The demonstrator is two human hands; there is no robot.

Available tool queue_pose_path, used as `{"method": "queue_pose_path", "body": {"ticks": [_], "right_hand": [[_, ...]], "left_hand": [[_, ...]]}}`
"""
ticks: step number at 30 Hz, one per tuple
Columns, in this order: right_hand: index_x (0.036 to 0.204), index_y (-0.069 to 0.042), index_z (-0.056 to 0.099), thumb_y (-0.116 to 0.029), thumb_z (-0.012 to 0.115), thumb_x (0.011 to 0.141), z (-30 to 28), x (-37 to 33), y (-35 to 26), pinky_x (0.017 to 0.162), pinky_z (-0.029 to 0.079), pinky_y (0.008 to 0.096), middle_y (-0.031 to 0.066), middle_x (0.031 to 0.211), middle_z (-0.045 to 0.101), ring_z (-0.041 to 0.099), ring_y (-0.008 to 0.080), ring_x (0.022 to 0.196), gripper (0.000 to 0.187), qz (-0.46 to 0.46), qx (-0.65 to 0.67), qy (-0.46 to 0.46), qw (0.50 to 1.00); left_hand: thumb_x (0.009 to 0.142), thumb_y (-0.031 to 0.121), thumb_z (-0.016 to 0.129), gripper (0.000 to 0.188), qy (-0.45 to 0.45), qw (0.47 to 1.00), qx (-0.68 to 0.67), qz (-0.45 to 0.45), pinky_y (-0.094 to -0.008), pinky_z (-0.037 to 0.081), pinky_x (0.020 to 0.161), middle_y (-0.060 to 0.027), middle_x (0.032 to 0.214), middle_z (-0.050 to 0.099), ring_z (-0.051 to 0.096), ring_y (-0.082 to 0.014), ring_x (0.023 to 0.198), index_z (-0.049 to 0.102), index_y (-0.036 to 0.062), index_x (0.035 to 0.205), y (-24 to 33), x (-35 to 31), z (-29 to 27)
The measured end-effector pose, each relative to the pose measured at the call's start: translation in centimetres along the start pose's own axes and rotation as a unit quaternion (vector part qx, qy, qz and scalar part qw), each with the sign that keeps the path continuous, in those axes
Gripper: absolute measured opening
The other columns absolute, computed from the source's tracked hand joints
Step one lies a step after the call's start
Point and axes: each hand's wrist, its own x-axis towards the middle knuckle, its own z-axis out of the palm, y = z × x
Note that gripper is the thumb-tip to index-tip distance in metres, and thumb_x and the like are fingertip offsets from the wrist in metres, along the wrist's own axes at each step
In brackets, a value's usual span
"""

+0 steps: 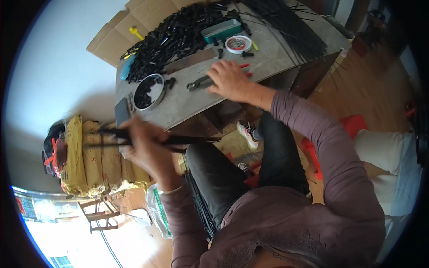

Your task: Bundling and securing black rods using fasteners and pliers.

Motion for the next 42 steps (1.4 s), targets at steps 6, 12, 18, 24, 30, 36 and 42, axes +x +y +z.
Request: {"method": "queue_pose_path", "body": {"ticks": [6, 12, 18, 24, 30, 36, 42], "right_hand": [[0.095, -0.008, 0.063, -0.014, 0.066, 0.083, -7.3, -10.0, -10.1, 0.071, 0.05, 0.0352, 0.0077, 0.089, 0.061, 0.062, 0.0207, 0.085, 0.013, 0.056, 0.526, -0.19, 0.827], [0.133, -0.009, 0.045, -0.019, 0.058, 0.092, -10.7, -15.8, -7.8, 0.065, 0.056, 0.0323, 0.0135, 0.124, 0.05, 0.061, 0.0195, 0.094, 0.044, 0.33, 0.821, 0.016, 0.466], [0.092, -0.003, 0.059, -0.023, 0.053, 0.095, -12.8, -14.8, -2.3, 0.052, 0.049, 0.0249, 0.0064, 0.085, 0.061, 0.058, 0.0132, 0.06, 0.021, 0.474, 0.601, 0.053, 0.641], [0.088, -0.007, 0.063, -0.021, 0.065, 0.082, -7.6, -13.4, -6.8, 0.067, 0.05, 0.0376, 0.0102, 0.092, 0.062, 0.062, 0.0284, 0.08, 0.015, 0.238, 0.353, -0.033, 0.904], [0.094, -0.008, 0.06, -0.022, 0.067, 0.08, -4.3, -12.7, -10.3, 0.064, 0.05, 0.0433, 0.0089, 0.085, 0.064, 0.064, 0.0313, 0.077, 0.02, 0.209, 0.284, -0.134, 0.926], [0.09, -0.003, 0.06, -0.028, 0.074, 0.079, -6.0, -11.1, -10.6, 0.058, 0.046, 0.0343, 0.0089, 0.076, 0.061, 0.061, 0.0217, 0.066, 0.031, 0.248, 0.407, -0.106, 0.873], [0.083, -0.001, 0.06, -0.019, 0.077, 0.077, -5.9, -9.9, -10.3, 0.057, 0.044, 0.0252, 0.0063, 0.073, 0.059, 0.053, 0.0095, 0.061, 0.025, 0.211, 0.463, -0.056, 0.859]], "left_hand": [[0.097, 0.033, 0.054, 0.038, 0.068, 0.936, -0.315, -0.138, -0.0251, 0.025, 0.045, 0.0039, 0.057, 0.024, 0.025, -0.0088, 0.049, 0.036, 0.0152, 0.069, -1.0, 5.6, -8.6], [0.097, 0.045, 0.047, 0.037, 0.084, 0.857, -0.354, -0.366, -0.0331, 0.041, 0.058, -0.0015, 0.06, 0.042, 0.043, -0.0176, 0.055, 0.048, 0.0099, 0.085, -11.4, -1.4, -9.2], [0.093, 0.06, 0.042, 0.069, -0.135, 0.753, -0.127, -0.632, -0.0347, 0.049, 0.081, -0.0129, 0.102, 0.059, 0.061, -0.0242, 0.086, 0.052, -0.0021, 0.121, -9.8, -12.3, 0.6], [0.088, 0.027, 0.06, 0.037, -0.323, 0.937, 0.117, 0.065, -0.0299, 0.044, 0.086, -0.0112, 0.102, 0.06, 0.058, -0.0201, 0.094, 0.061, -0.0037, 0.109, -4.0, -11.3, 4.3], [0.092, 0.018, 0.062, 0.026, -0.24, 0.965, 0.042, -0.094, -0.0245, 0.043, 0.084, -0.0032, 0.097, 0.059, 0.055, -0.0115, 0.092, 0.064, -0.0021, 0.108, -4.5, -11.9, 2.4], [0.092, 0.016, 0.061, 0.021, -0.231, 0.961, 0.053, -0.144, -0.024, 0.043, 0.081, -0.004, 0.095, 0.06, 0.056, -0.0119, 0.089, 0.067, -0.001, 0.102, -4.5, -8.7, -0.2], [0.079, 0.007, 0.073, 0.012, -0.241, 0.961, 0.138, 0.005, -0.0261, 0.045, 0.071, -0.0039, 0.084, 0.059, 0.057, -0.0137, 0.079, 0.066, 0.0012, 0.088, -5.7, -7.7, -1.5]]}}
